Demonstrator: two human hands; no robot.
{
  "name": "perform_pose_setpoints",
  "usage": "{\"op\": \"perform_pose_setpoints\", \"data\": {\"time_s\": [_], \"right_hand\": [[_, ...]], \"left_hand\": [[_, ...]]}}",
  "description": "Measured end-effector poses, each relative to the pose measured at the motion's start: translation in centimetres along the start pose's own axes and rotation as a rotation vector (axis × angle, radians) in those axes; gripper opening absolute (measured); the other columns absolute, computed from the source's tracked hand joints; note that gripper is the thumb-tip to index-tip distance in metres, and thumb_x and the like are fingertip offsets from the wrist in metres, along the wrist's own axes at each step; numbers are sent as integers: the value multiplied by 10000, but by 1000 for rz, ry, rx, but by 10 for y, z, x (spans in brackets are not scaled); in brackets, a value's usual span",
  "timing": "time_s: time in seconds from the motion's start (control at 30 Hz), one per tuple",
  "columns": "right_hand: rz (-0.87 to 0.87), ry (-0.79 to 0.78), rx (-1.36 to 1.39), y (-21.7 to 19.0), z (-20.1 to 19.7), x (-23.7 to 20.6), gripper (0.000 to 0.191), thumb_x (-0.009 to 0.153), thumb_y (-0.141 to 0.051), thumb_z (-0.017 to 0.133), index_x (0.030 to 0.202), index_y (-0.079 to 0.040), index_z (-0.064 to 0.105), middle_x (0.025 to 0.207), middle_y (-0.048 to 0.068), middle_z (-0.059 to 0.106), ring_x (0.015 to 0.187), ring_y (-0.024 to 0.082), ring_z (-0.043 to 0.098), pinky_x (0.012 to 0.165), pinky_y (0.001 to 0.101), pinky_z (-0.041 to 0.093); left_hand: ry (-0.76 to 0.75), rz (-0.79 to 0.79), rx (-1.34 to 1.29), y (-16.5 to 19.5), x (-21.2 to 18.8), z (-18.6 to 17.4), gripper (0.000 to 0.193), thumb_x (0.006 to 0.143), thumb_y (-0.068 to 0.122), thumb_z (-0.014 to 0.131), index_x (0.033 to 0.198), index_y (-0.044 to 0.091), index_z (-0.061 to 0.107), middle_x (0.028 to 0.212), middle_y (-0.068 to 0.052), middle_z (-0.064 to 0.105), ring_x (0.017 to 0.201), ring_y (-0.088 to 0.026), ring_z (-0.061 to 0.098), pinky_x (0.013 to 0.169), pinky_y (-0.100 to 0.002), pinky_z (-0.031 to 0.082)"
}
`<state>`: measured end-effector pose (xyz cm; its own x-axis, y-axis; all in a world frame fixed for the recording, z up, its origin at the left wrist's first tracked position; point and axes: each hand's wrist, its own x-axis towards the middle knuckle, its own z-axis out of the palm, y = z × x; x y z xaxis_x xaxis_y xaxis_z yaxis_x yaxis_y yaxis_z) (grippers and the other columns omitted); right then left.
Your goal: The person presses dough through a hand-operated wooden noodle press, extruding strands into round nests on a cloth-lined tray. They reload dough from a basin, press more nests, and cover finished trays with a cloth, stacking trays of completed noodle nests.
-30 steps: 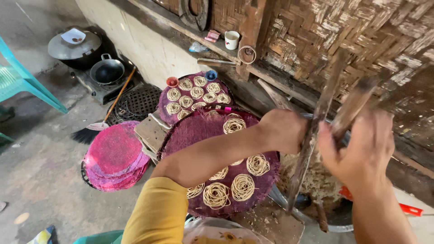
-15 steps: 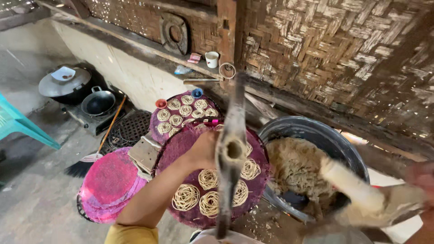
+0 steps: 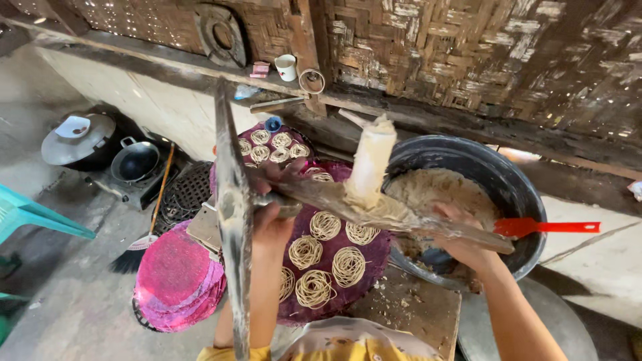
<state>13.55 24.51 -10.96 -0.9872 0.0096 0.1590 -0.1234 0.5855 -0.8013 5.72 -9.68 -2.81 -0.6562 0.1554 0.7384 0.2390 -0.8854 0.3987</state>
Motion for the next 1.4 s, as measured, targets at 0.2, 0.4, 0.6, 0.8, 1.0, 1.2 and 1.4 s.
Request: {"op": "perform_pose_setpoints", "data": {"time_s": [0.2, 0.4, 0.6, 0.8, 1.0, 1.2, 1.4], "right_hand": [[463, -492, -931, 62, 5, -10, 316, 881, -300, 732, 1124, -102, 690, 1062, 150, 711, 1045, 299, 689, 933, 441, 552], [373, -533, -1074, 82, -44, -19, 353, 811, -382, 713, 975, -72, 759, 879, 197, 748, 876, 345, 737, 786, 435, 584], [240, -160, -1045, 78, -93, -23, 384, 825, -178, 638, 1188, -63, 691, 878, 198, 732, 720, 405, 720, 550, 516, 577], [342, -198, -1406, 94, -118, 6, 206, 924, -189, 585, 877, -164, 785, 874, 68, 786, 810, 233, 778, 636, 386, 602], [266, -301, -1333, 125, -88, 30, 251, 941, -173, 559, 926, -151, 809, 944, 94, 788, 877, 264, 780, 704, 416, 618], [403, -339, -1119, 144, -71, 25, 275, 926, -188, 543, 978, -115, 804, 1038, 129, 781, 967, 295, 770, 812, 439, 617], [478, -379, -1036, 153, -63, 13, 298, 930, -228, 539, 1044, -96, 781, 1080, 169, 770, 1008, 325, 754, 856, 458, 605]], "left_hand": [[43, 14, 3, -6, -17, -3, 306, 889, -31, 765, 1158, 87, 681, 1293, -119, 601, 1412, -465, 551, 1160, -597, 514], [37, -172, 62, 2, -34, 4, 357, 855, -75, 782, 1159, 89, 691, 1273, -59, 581, 1416, -414, 558, 1145, -589, 535], [35, -286, 622, -11, -57, 7, 442, 780, -78, 821, 1160, 89, 670, 1134, -34, 620, 1217, -230, 579, 1099, -551, 517], [-130, -551, 585, -40, -53, 4, 453, 772, -29, 838, 1178, 70, 661, 1122, -50, 640, 1167, -229, 602, 1060, -521, 533], [-149, -659, 545, -52, -57, 2, 477, 765, 20, 854, 1195, 50, 652, 1109, -66, 660, 1117, -228, 625, 1021, -492, 550], [-75, -669, 535, -49, -65, -3, 511, 757, 68, 871, 1213, 31, 643, 1097, -82, 680, 1067, -228, 648, 982, -463, 566], [-65, -675, 532, -50, -71, -1, 554, 749, 117, 887, 1231, 12, 634, 1085, -98, 701, 1018, -227, 671, 942, -434, 583]]}}
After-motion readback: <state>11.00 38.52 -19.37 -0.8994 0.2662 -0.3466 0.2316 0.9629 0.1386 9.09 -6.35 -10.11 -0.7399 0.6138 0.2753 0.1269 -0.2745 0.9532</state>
